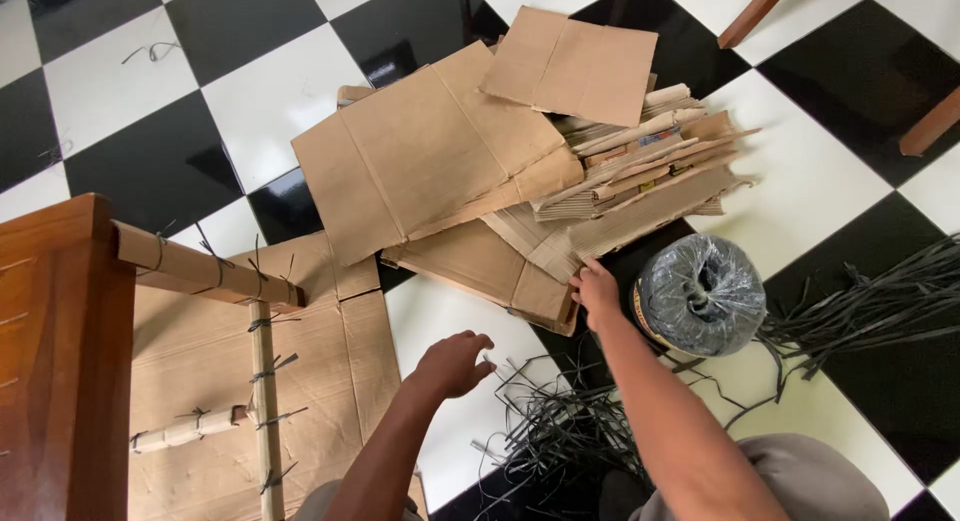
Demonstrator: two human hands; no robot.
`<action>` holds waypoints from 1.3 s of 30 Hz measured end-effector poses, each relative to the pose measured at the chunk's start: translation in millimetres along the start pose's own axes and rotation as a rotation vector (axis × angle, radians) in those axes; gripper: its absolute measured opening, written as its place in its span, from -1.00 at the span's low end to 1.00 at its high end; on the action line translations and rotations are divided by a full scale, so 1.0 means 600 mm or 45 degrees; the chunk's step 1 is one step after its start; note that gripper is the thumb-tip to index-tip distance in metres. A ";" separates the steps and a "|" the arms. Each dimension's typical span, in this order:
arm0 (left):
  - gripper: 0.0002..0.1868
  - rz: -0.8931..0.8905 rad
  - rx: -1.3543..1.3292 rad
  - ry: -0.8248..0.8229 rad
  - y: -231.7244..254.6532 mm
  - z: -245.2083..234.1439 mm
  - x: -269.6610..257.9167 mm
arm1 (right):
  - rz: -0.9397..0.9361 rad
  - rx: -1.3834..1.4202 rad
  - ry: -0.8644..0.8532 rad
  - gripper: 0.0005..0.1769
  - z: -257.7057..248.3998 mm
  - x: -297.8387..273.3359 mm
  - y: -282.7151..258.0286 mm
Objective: Wrapping the legs of a wooden chair with protective cardboard and securing it with plastic ties
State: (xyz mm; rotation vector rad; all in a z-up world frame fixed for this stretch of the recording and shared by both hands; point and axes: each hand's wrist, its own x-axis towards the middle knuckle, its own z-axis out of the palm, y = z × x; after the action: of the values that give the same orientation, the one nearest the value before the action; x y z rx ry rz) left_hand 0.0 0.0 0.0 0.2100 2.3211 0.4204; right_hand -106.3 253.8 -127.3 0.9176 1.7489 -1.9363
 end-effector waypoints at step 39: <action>-0.53 -0.141 -1.009 0.190 -0.074 0.264 0.027 | -0.085 0.267 -0.211 -0.36 -0.006 -0.338 0.190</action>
State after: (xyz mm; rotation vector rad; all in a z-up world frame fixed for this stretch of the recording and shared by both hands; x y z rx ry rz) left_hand 100.3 0.5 -131.6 -0.3434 2.1071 1.2785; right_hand 115.7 209.4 -73.2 0.7494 1.5229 -2.2030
